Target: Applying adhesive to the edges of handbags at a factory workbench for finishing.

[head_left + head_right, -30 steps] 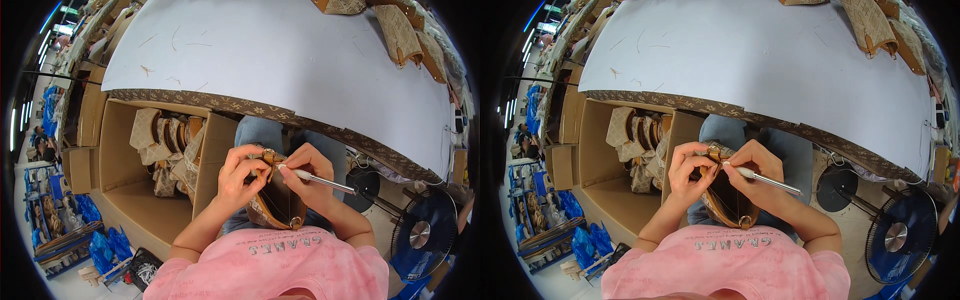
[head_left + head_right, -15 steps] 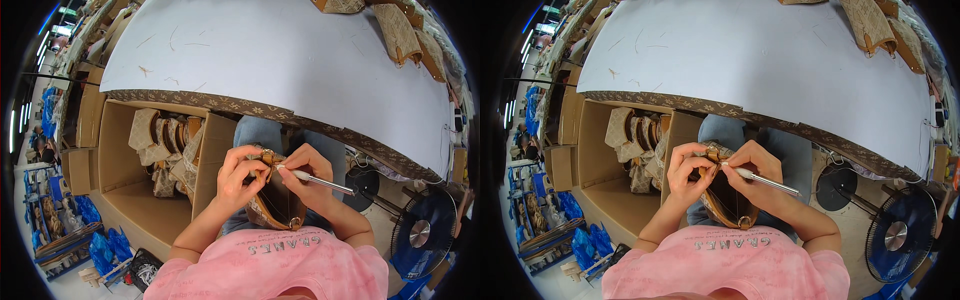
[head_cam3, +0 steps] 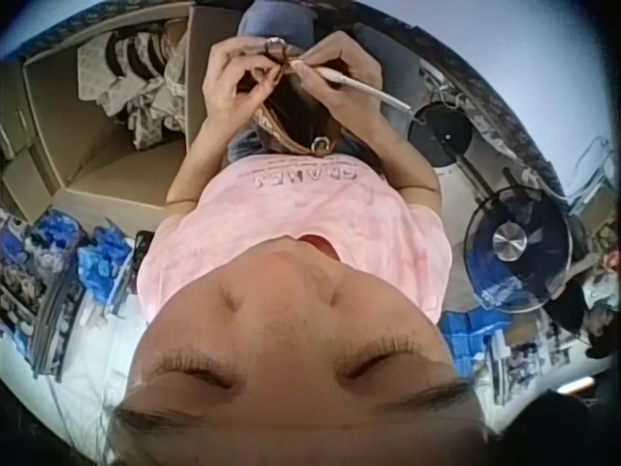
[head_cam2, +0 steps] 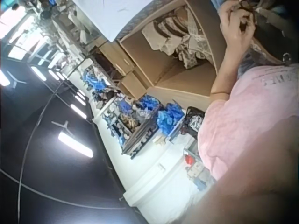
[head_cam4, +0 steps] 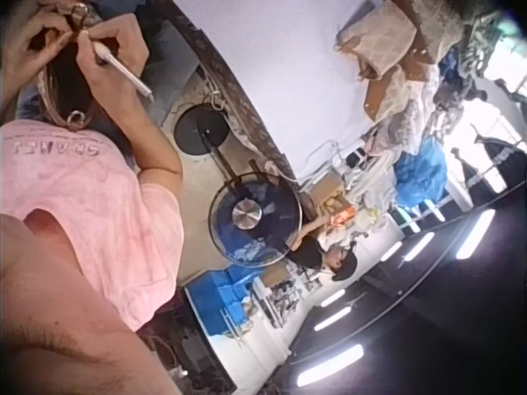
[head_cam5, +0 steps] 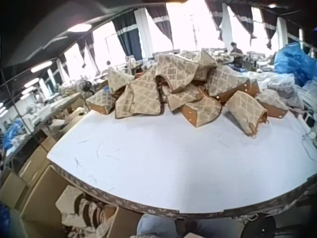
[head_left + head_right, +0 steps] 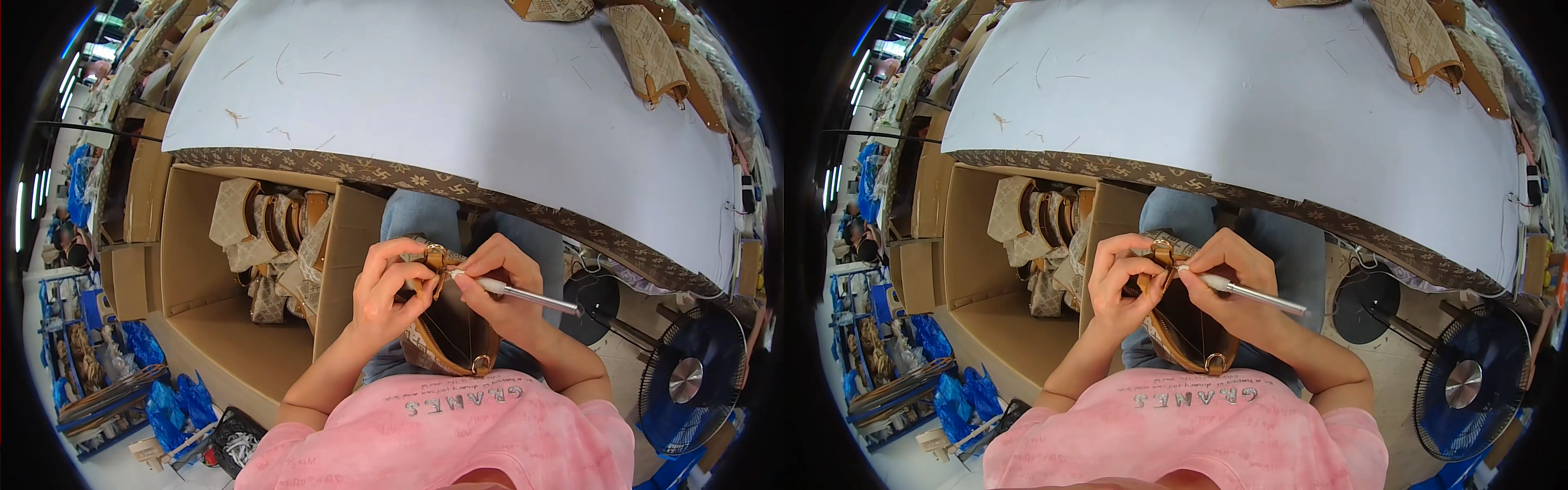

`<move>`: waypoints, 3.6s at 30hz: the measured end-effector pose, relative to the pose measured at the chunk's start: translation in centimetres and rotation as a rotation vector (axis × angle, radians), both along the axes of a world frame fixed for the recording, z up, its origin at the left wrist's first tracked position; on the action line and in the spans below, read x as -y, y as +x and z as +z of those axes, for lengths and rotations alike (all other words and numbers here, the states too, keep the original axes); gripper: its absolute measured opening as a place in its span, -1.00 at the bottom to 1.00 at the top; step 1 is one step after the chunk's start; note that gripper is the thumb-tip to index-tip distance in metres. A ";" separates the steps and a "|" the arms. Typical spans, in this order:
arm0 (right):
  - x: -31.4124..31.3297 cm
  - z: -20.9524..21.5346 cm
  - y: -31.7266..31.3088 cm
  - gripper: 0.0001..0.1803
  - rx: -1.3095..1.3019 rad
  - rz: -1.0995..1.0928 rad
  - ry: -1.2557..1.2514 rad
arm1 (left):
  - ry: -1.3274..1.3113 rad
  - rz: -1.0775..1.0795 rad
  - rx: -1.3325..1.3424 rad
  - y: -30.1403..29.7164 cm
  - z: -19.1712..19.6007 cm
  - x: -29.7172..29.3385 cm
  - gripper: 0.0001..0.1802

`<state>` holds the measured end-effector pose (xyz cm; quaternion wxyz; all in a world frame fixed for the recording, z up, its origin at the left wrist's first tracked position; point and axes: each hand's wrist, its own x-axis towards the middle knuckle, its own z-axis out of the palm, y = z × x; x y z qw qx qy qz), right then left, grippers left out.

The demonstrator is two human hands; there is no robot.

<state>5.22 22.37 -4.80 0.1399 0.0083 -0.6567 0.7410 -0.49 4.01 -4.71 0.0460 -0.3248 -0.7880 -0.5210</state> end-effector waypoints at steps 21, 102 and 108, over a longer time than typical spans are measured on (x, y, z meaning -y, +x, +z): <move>0.3 -2.9 0.8 -0.61 -0.524 0.207 0.583 | -0.466 -0.115 -0.426 0.8 1.6 5.2 -0.74; -1.1 -3.1 3.3 -0.26 -0.044 0.405 -0.301 | -0.438 -0.220 0.032 4.2 2.1 4.3 -0.88; -1.2 -3.0 3.4 -0.24 -0.035 0.421 -0.284 | -0.430 -0.259 0.030 4.3 1.9 4.7 -0.85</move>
